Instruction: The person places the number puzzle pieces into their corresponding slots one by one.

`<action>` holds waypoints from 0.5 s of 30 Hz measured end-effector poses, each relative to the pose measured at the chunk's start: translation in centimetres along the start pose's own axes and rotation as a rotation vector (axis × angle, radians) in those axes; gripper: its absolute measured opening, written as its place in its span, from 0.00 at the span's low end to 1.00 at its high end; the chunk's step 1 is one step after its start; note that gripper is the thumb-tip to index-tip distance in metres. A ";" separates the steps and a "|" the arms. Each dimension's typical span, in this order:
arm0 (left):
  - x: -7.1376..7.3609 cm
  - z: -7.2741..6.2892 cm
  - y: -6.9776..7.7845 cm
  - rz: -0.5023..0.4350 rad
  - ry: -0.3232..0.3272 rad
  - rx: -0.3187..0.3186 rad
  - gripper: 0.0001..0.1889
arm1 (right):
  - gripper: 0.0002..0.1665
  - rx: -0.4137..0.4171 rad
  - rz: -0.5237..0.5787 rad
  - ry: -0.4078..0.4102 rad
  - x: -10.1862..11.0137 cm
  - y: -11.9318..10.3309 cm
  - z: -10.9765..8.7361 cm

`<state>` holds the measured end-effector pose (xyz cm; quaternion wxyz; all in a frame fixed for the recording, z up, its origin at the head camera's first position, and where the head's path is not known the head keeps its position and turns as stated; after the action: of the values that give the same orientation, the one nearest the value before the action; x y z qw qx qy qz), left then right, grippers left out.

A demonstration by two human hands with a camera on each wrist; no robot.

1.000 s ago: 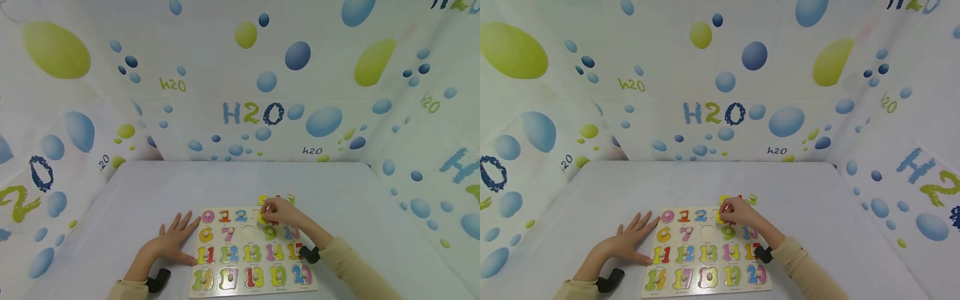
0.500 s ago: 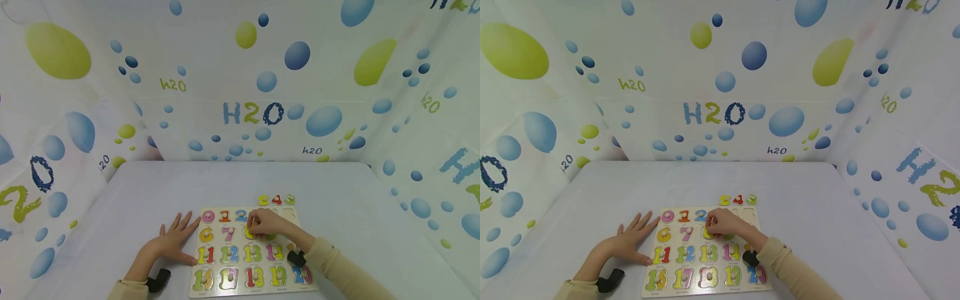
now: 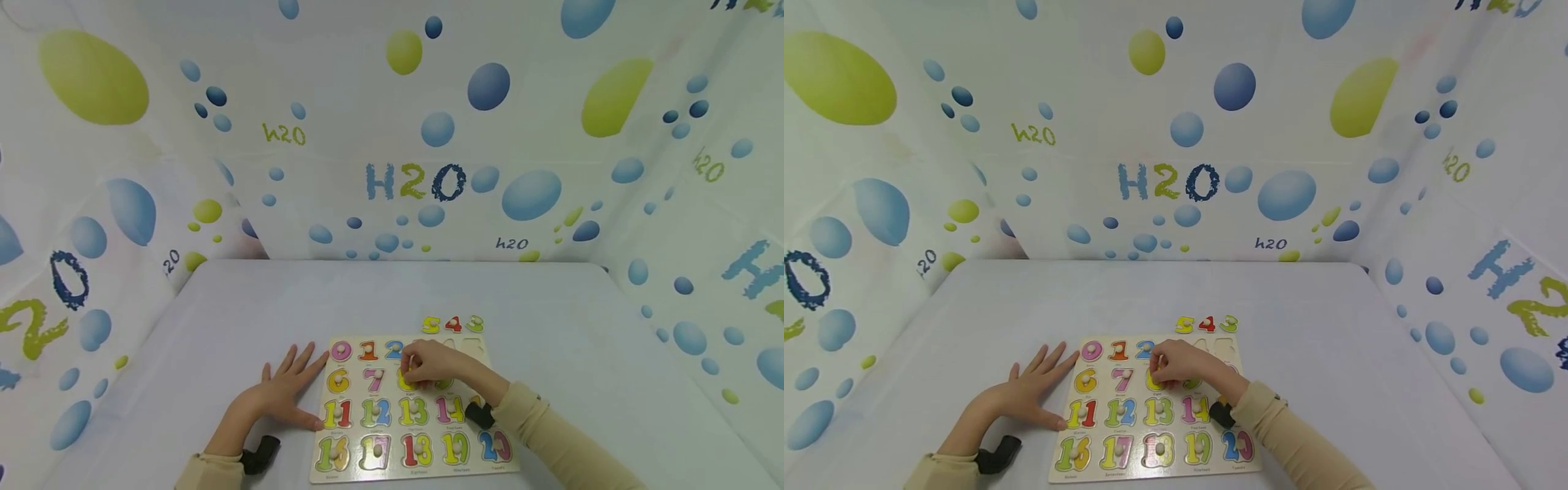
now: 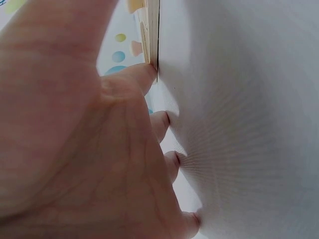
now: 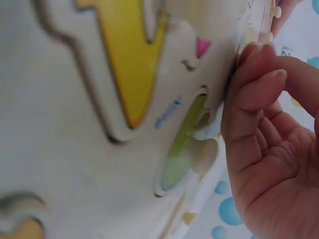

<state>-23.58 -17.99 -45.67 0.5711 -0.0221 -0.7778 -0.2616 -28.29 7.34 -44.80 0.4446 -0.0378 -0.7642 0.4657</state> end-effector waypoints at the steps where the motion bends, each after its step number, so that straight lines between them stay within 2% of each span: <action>1: 0.0 0.0 0.0 0.001 0.000 -0.003 0.62 | 0.07 0.010 -0.017 -0.006 0.0 -0.1 0.0; 7: 0.4 0.0 -0.1 -0.006 0.004 -0.021 0.62 | 0.05 0.048 -0.077 -0.026 0.0 -1.0 0.1; 10: 0.4 0.0 -0.2 -0.007 0.003 -0.026 0.62 | 0.04 0.014 -0.029 -0.049 0.3 -0.8 -0.3; 15: 0.2 -0.1 0.1 -0.020 -0.006 -0.028 0.62 | 0.14 0.008 0.067 -0.101 2.3 0.7 -1.8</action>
<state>-23.57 -18.00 -45.42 0.5656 -0.0230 -0.7761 -0.2779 -28.63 10.04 -43.52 0.3900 -0.0381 -0.7821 0.4845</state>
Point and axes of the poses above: each hand's wrist, its own z-axis towards the middle knuckle, its own x-axis out of the back of the hand, y = z × x, the point moved 5 cm from there along z, towards the middle knuckle, and after that the axes turned 4 degrees about z, right-handed, at the moved point
